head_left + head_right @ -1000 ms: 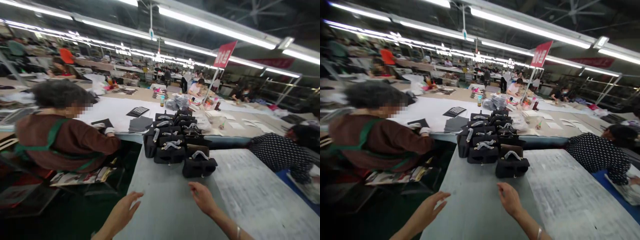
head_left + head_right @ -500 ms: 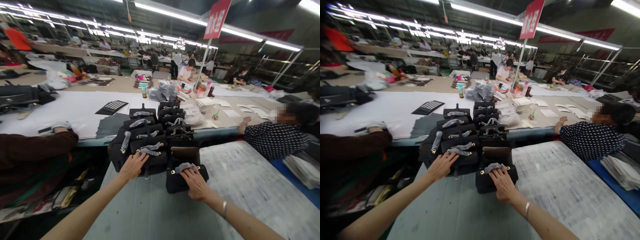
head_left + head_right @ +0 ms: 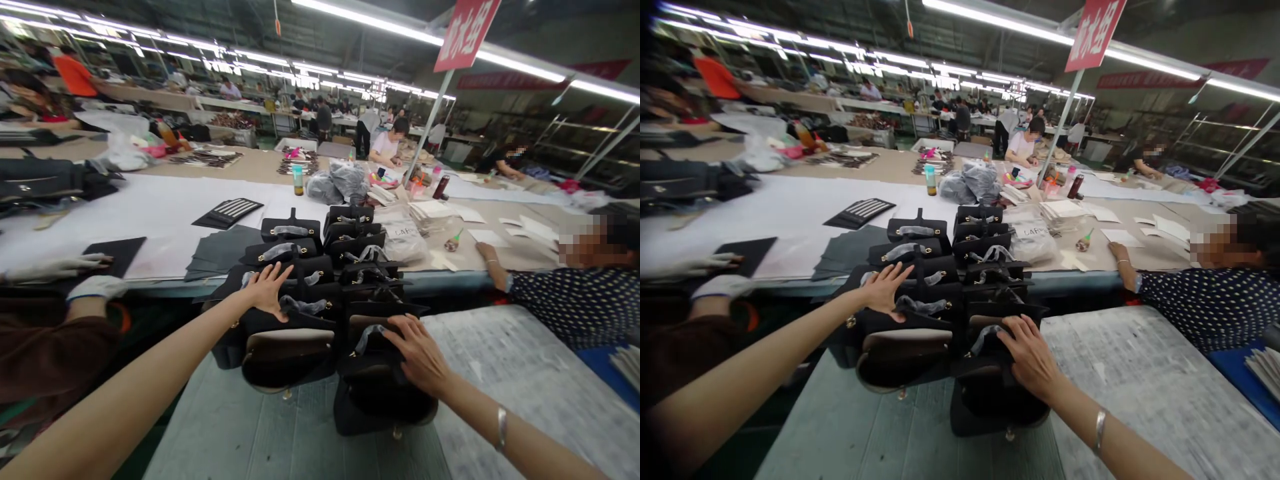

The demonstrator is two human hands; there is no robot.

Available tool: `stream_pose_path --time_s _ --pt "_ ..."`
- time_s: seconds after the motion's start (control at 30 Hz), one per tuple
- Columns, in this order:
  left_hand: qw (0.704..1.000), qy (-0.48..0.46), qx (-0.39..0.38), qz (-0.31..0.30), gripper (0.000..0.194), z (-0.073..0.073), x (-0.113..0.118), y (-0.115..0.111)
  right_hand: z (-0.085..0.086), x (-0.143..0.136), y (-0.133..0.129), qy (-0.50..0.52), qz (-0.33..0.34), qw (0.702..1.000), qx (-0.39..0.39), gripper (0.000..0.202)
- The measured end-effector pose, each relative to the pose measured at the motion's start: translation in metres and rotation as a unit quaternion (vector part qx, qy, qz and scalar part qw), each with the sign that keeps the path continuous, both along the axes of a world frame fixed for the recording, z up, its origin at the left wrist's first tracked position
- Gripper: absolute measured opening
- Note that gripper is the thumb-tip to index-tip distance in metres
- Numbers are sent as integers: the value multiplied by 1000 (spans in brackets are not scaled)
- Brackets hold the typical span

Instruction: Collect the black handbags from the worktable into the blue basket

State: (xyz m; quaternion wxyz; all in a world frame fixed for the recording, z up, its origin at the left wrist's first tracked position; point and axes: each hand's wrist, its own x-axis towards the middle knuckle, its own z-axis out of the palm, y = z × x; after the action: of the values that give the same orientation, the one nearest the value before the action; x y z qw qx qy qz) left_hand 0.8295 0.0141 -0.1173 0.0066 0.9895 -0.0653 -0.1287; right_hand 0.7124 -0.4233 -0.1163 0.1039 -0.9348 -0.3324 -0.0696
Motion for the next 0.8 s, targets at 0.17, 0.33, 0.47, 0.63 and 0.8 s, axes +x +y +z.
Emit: stream_pose_path --time_s 0.17,0.33,0.47,0.63,0.8 --pt "998 59 12 -8 154 -11 35 4 6 51 13 2 -29 999 -17 47" --pt "997 74 8 -21 148 -17 51 18 8 79 23 -11 -9 997 -78 49" --pt "996 79 -6 -36 146 -10 55 25 6 97 29 9 8 992 -125 58" --pt "998 -13 -6 -58 141 0 23 17 -1 101 36 2 24 990 -136 45" --pt "991 -79 -13 -110 118 -4 -20 -6 -8 94 32 -11 10 991 -134 45"
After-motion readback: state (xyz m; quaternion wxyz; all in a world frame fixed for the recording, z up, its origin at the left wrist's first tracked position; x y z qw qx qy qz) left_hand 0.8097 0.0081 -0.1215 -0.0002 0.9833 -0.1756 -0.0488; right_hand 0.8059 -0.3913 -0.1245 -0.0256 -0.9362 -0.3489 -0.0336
